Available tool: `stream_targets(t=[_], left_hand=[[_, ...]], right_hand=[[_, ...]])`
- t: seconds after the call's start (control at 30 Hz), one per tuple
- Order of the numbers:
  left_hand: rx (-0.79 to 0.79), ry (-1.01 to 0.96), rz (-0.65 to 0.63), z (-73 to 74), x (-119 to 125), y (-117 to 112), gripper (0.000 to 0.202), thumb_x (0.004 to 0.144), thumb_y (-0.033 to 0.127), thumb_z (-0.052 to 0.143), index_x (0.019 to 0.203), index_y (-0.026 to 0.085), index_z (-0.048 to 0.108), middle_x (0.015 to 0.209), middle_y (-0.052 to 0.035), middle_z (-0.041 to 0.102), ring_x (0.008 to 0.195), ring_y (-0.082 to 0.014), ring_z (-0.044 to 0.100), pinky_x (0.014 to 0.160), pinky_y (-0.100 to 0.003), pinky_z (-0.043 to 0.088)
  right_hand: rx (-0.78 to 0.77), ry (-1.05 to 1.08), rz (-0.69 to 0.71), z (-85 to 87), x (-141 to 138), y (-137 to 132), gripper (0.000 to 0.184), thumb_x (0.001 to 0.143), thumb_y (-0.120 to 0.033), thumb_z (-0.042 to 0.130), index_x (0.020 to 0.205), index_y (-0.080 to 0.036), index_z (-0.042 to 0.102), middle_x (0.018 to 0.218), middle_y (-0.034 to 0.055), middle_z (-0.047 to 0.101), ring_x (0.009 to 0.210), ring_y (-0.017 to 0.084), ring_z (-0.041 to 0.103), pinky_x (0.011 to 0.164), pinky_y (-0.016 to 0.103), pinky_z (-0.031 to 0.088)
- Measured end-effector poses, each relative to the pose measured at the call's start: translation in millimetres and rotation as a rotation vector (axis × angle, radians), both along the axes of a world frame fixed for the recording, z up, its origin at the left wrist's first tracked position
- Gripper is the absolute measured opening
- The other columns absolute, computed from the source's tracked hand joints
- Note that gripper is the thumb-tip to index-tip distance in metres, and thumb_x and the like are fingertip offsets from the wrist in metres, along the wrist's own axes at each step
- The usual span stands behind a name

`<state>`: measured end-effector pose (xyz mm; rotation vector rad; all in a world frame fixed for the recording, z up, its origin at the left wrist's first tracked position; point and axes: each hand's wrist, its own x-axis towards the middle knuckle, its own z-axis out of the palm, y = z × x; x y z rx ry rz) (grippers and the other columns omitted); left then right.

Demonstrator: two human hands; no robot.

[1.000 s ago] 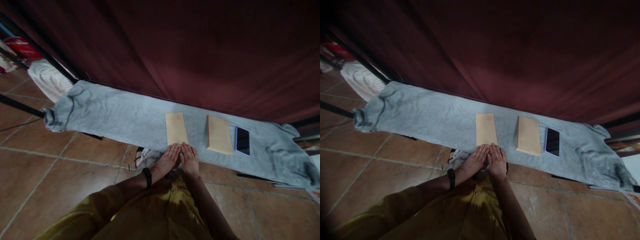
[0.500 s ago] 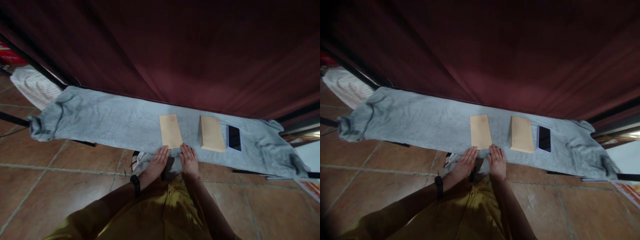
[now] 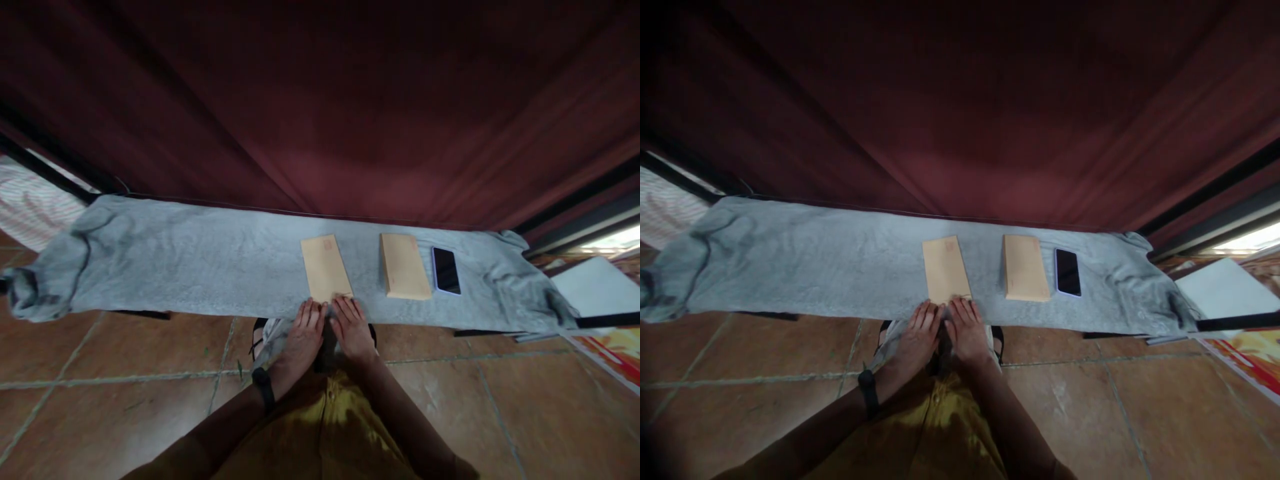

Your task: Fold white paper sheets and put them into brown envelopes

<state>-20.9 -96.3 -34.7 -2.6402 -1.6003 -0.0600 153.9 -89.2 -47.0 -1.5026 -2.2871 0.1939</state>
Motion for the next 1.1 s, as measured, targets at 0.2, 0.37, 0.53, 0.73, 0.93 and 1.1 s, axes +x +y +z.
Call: stream_targets(t=[0.2,0.37,0.53,0.73,0.93,1.1], left_hand=[[0.033,0.017,0.008,4.9,1.7,0.8,0.059,0.091,0.007,0.04,0.149,0.004,0.043,0.149,-0.0223,0.051,0.145,-0.0315,0.042,0.121,-0.051,0.034],[0.028,0.033,0.011,10.4,-4.0,-0.7,0.053,0.095,0.012,0.04,0.145,0.003,0.048,0.148,-0.0225,0.053,0.144,-0.0322,0.044,0.118,-0.048,0.037],[0.017,-0.026,0.018,13.3,-8.3,0.2,0.051,0.096,0.016,0.039,0.145,0.005,0.049,0.148,-0.0213,0.054,0.142,-0.0303,0.046,0.116,-0.046,0.039],[0.031,-0.099,0.072,11.3,-9.9,3.2,0.047,0.095,0.014,0.042,0.14,0.005,0.054,0.142,-0.022,0.058,0.132,-0.0307,0.055,0.109,-0.045,0.044],[0.041,-0.294,0.096,10.8,-12.9,20.9,0.031,0.096,0.013,0.042,0.115,0.014,0.066,0.117,-0.0133,0.069,0.11,-0.0245,0.064,0.1,-0.041,0.051],[-0.012,-0.425,0.306,16.3,-6.2,39.5,0.022,0.097,0.027,0.05,0.11,0.014,0.062,0.104,-0.0124,0.069,0.101,-0.0261,0.065,0.09,-0.039,0.053]], right_hand=[[-0.025,0.0,0.0,-0.6,-10.5,2.5,0.048,0.106,-0.028,0.039,0.152,-0.017,0.045,0.156,0.0083,0.047,0.147,0.022,0.039,0.125,0.047,0.022],[0.013,0.013,-0.071,-3.3,12.8,6.6,0.047,0.106,-0.027,0.039,0.152,-0.017,0.045,0.154,0.0086,0.049,0.144,0.022,0.044,0.124,0.046,0.024],[0.049,-0.002,-0.117,-4.8,29.7,7.9,0.047,0.105,-0.024,0.04,0.151,-0.016,0.047,0.151,0.0097,0.053,0.142,0.023,0.046,0.123,0.046,0.027],[0.08,-0.057,-0.152,-8.7,10.5,6.4,0.052,0.102,-0.024,0.043,0.153,-0.014,0.043,0.156,0.0112,0.046,0.147,0.026,0.038,0.124,0.05,0.022],[0.016,-0.117,-0.042,-12.2,-10.5,4.0,0.066,0.096,-0.028,0.055,0.157,-0.014,0.035,0.164,0.0117,0.033,0.151,0.028,0.028,0.126,0.05,0.017],[-0.02,-0.076,-0.053,-7.7,-9.9,4.3,0.067,0.093,-0.023,0.055,0.157,-0.015,0.035,0.163,0.011,0.035,0.15,0.027,0.031,0.126,0.049,0.018]])
